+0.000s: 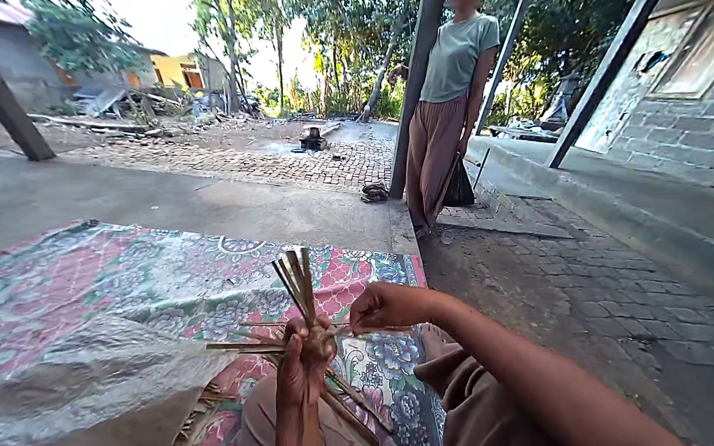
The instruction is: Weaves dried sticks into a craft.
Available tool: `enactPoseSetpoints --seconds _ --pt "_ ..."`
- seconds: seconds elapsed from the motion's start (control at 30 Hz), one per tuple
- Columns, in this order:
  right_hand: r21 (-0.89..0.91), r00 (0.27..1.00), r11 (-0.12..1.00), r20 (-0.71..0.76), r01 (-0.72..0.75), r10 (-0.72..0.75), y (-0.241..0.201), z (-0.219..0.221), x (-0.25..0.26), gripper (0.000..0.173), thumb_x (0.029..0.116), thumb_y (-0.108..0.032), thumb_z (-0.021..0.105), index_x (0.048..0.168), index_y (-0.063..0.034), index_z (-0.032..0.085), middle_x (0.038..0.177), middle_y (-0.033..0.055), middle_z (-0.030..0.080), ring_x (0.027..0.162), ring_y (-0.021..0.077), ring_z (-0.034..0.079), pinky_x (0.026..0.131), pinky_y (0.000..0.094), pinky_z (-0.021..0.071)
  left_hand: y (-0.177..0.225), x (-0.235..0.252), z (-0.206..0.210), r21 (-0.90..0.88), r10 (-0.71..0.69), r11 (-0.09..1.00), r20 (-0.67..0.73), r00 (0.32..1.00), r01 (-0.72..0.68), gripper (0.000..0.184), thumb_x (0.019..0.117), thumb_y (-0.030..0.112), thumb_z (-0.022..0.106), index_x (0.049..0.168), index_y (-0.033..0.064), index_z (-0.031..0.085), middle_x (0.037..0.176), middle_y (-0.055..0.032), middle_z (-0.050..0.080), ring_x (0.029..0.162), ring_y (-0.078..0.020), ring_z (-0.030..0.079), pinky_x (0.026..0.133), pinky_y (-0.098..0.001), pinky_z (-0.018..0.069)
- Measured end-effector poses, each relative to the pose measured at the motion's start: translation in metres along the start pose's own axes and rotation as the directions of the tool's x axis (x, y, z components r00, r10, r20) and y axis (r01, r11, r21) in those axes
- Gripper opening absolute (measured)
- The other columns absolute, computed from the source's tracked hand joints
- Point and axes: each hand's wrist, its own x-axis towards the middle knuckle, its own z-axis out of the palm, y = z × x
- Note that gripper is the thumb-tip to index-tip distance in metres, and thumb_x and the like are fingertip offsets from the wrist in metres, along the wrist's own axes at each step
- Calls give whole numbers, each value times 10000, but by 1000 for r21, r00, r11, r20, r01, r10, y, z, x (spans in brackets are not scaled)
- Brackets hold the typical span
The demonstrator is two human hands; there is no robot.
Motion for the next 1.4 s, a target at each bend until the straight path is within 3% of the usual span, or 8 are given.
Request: enactPoseSetpoints --seconds 0.13,0.23,0.37,0.47,0.67,1.17,1.27,1.4 --pt "-205 861 964 -506 -166 41 -10 -17 -17 256 991 -90 647 1214 22 706 1174 192 712 1112 292 679 1017 482 516 -4 11 18 251 70 967 -85 994 -47 381 908 369 743 1205 146 658 1239 -146 695 991 -268 730 837 -408 621" --pt "-329 705 942 -684 -67 -189 -13 -34 -29 228 969 -53 655 1178 16 712 1150 179 713 1088 298 678 993 478 527 -20 18 36 277 156 955 -176 972 -103 285 1006 243 613 1273 145 605 1303 -151 664 1082 -297 712 950 -464 588" --pt "-134 884 991 -462 15 -76 -26 -25 -36 168 1019 -120 612 1072 -21 737 883 65 720 752 110 665 722 324 581 -42 23 43 306 261 931 -177 949 -199 344 995 272 651 1330 237 582 1394 -88 623 1158 -259 683 1008 -438 555" --pt "-29 987 998 -152 -57 52 -10 -1 -21 254 1055 -207 568 1117 -27 736 925 70 722 810 97 655 794 328 552 -50 21 41 406 331 879 -139 933 -251 425 976 309 679 1359 221 517 1398 -95 616 1158 -240 679 987 -402 562" --pt "59 985 995 -146 -84 91 4 24 -3 230 1020 -169 585 835 -39 632 697 -20 530 625 29 478 611 236 414 -54 20 37 440 416 827 -62 907 -350 257 969 199 690 1211 167 609 1282 -130 676 1096 -248 702 961 -381 573" --pt "84 996 993 -6 -86 87 0 45 19 223 987 -129 665 821 10 612 702 15 526 626 66 461 611 273 403 -39 10 17 418 438 836 -119 891 -355 206 1004 243 645 1130 94 581 1248 -179 684 1044 -291 728 916 -389 605" --pt "115 994 992 -81 -58 67 5 55 25 202 978 -154 689 968 40 634 776 66 575 684 105 512 674 306 455 -35 10 13 440 455 820 -113 883 -366 225 1018 234 626 1172 101 530 1282 -171 670 1095 -305 713 954 -399 592" --pt "130 985 990 -160 -49 70 5 60 31 232 981 -124 674 810 15 604 701 27 520 641 80 462 627 287 405 -34 8 10 517 480 774 -105 871 -365 233 1016 217 628 1187 109 512 1300 -154 660 1081 -284 717 928 -378 600"
